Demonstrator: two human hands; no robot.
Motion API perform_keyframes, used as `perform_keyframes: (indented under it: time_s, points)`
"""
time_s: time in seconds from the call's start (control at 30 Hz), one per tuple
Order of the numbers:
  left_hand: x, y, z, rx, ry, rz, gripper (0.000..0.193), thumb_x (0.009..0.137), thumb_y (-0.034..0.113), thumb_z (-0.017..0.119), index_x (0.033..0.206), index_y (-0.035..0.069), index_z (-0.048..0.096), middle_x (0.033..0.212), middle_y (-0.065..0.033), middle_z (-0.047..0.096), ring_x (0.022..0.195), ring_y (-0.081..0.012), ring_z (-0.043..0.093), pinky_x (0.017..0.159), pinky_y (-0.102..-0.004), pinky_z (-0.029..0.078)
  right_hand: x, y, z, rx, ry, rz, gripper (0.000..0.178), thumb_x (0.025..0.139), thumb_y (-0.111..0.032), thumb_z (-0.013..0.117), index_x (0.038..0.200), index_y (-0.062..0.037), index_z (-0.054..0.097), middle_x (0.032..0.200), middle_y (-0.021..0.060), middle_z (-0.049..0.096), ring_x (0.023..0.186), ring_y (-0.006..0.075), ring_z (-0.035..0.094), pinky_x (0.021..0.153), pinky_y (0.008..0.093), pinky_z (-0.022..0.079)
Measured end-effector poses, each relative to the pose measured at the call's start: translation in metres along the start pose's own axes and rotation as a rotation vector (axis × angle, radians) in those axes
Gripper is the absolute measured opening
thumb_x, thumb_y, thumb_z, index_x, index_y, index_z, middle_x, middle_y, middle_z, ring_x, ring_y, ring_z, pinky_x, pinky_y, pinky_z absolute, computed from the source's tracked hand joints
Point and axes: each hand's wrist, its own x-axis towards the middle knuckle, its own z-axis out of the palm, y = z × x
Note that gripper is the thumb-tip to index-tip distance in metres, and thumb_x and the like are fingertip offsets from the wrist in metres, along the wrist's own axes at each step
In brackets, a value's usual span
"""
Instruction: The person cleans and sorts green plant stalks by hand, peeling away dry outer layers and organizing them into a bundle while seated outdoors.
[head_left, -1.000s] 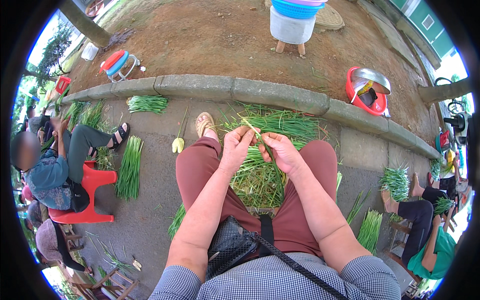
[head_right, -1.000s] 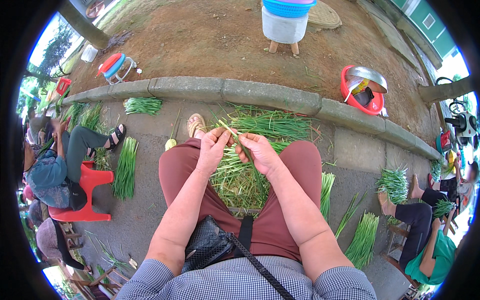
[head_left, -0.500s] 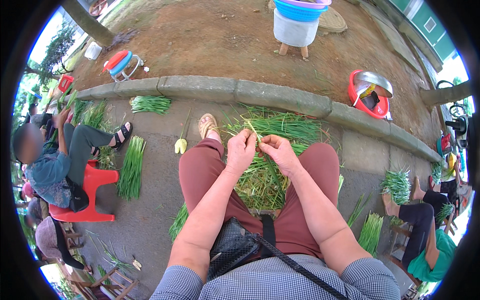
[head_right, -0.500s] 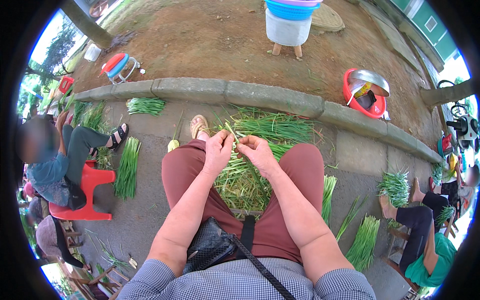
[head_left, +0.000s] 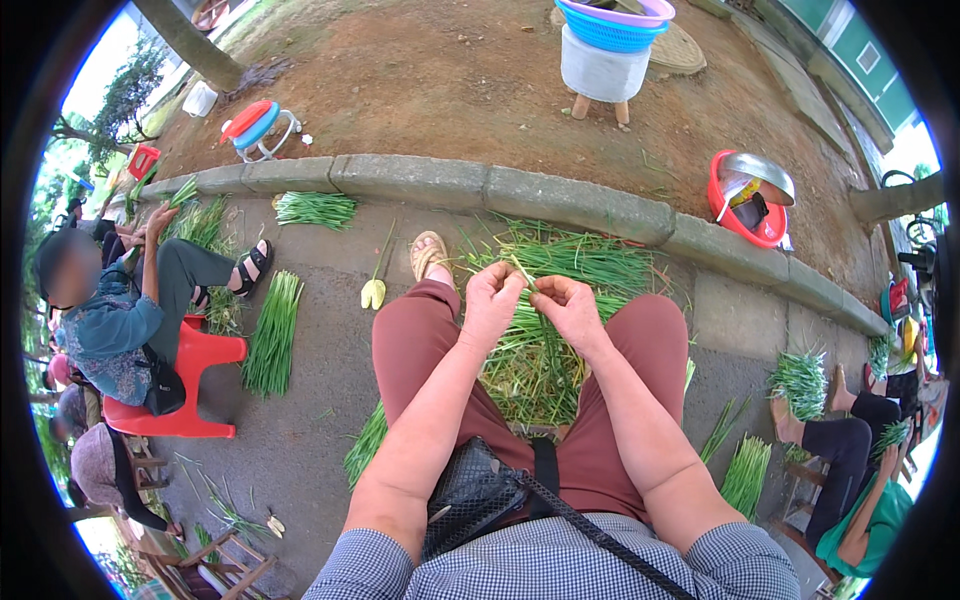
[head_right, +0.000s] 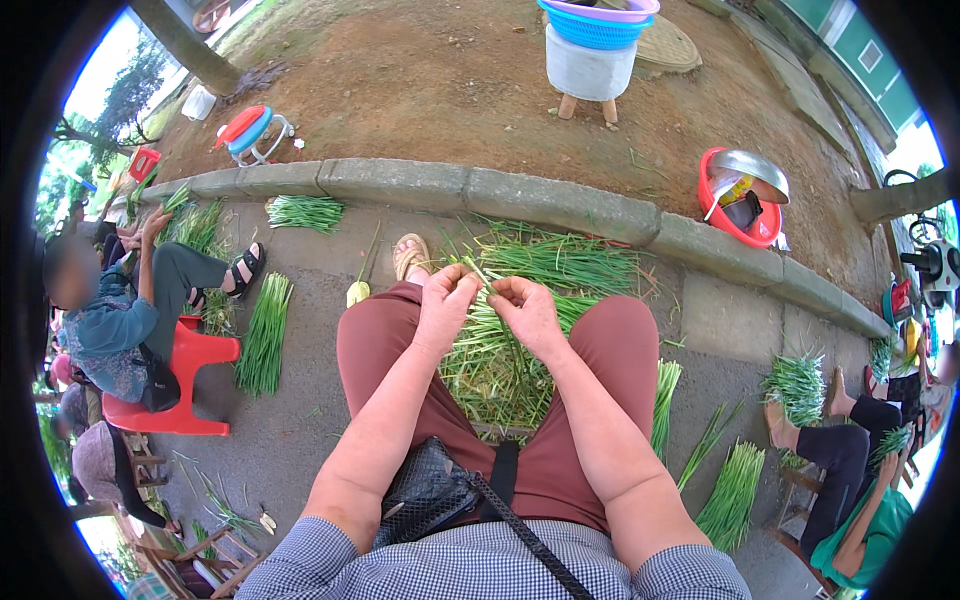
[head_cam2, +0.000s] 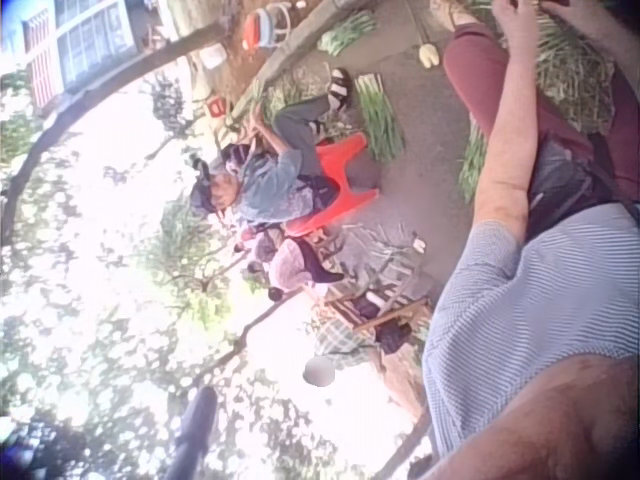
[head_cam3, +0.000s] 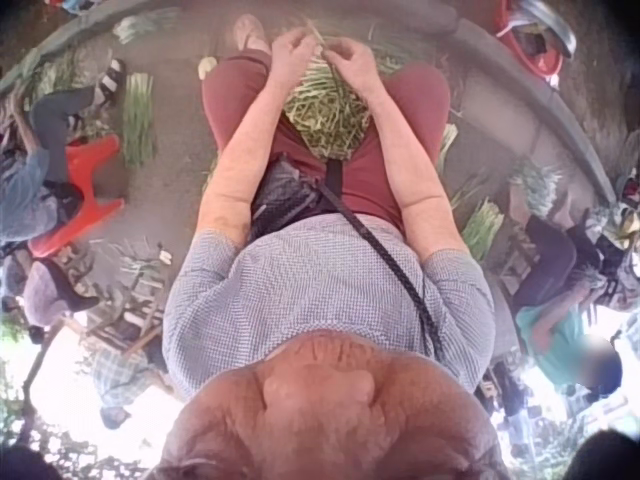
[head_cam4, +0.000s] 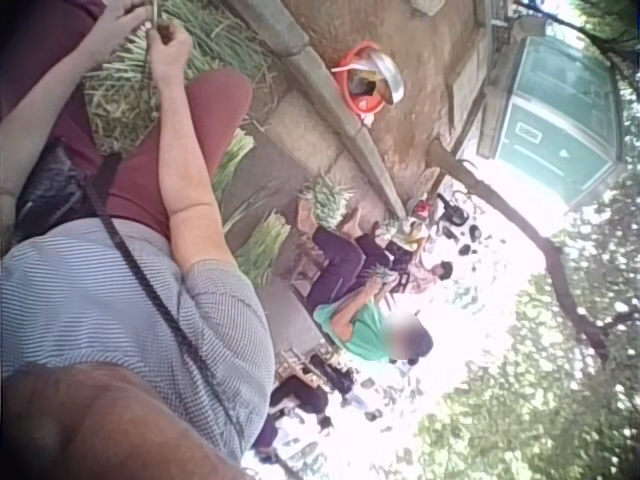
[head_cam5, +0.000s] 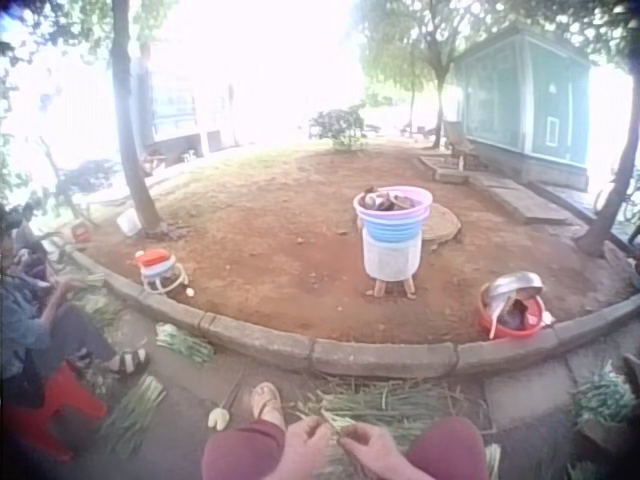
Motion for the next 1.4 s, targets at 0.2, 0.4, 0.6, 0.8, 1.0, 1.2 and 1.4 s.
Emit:
perform_keyframes:
  time_s: [0.2,0.4,0.6,0.8,1.0,1.2,1.4]
  points:
    - [-0.001,0.006,0.001,-0.268,-0.006,-0.02,0.014,0.084,0.009,0.052,0.074,0.002,0.057,0.065,0.0024,0.051,0.059,-0.0047,0.044,0.055,-0.0202,0.036,0.0,-0.005,-0.003,0.136,0.035,0.086,0.018,0.081,-0.006,0.062,0.096,0.0024,0.061,0.079,0.0036,0.064,0.068,0.0071,0.056,0.061,0.0216,0.045]
    - [-0.002,0.012,-0.002,-0.395,-0.001,0.004,0.011,0.086,0.009,0.054,0.078,0.002,0.058,0.069,0.0012,0.055,0.062,-0.0055,0.046,0.059,-0.0208,0.039,0.001,-0.004,-0.006,0.126,0.072,0.118,0.018,0.082,-0.009,0.061,0.097,-0.0003,0.06,0.08,0.0024,0.064,0.068,0.0068,0.056,0.056,0.0215,0.042]
    - [-0.003,0.016,-0.006,-0.459,0.015,0.01,0.007,0.084,0.008,0.059,0.082,0.001,0.062,0.076,0.0,0.06,0.065,-0.0046,0.048,0.063,-0.0201,0.04,0.004,-0.007,-0.021,0.327,0.182,0.257,0.014,0.084,-0.015,0.061,0.095,-0.0068,0.059,0.083,0.0015,0.064,0.072,0.0095,0.06,0.058,0.0234,0.044]
    - [-0.003,0.0,-0.005,0.156,0.069,0.015,0.016,0.073,0.012,0.072,0.071,-0.001,0.062,0.066,-0.0022,0.061,0.057,-0.0087,0.051,0.054,-0.0231,0.042,0.004,-0.011,-0.026,0.505,0.177,0.298,0.012,0.085,-0.014,0.06,0.096,-0.009,0.059,0.085,0.0016,0.064,0.072,0.0108,0.06,0.059,0.025,0.044]
    - [-0.014,-0.005,-0.004,0.835,-0.214,0.092,0.024,0.062,0.008,0.072,0.077,0.001,0.055,0.072,-0.0101,0.057,0.067,-0.0236,0.057,0.062,-0.0328,0.045,0.003,-0.011,-0.029,0.541,0.162,0.299,0.013,0.085,-0.014,0.061,0.097,-0.0083,0.059,0.086,0.0022,0.064,0.073,0.0112,0.06,0.059,0.0252,0.044]
    - [-0.019,-0.016,0.002,1.066,-0.326,0.202,0.023,0.072,0.005,0.06,0.096,0.005,0.06,0.086,-0.0161,0.063,0.08,-0.0361,0.059,0.071,-0.0442,0.047,0.005,-0.012,-0.028,0.535,0.179,0.277,0.015,0.085,-0.016,0.061,0.098,-0.0084,0.059,0.084,0.0018,0.063,0.073,0.0109,0.061,0.062,0.0246,0.046]
    - [-0.018,-0.014,-0.002,1.091,-0.255,0.34,0.037,0.079,0.016,0.061,0.115,0.01,0.055,0.095,-0.0171,0.062,0.077,-0.0324,0.061,0.068,-0.0417,0.047,0.004,-0.011,-0.027,0.552,0.149,0.241,0.017,0.082,-0.014,0.065,0.095,-0.007,0.058,0.081,0.0012,0.062,0.071,0.0108,0.059,0.062,0.025,0.045]
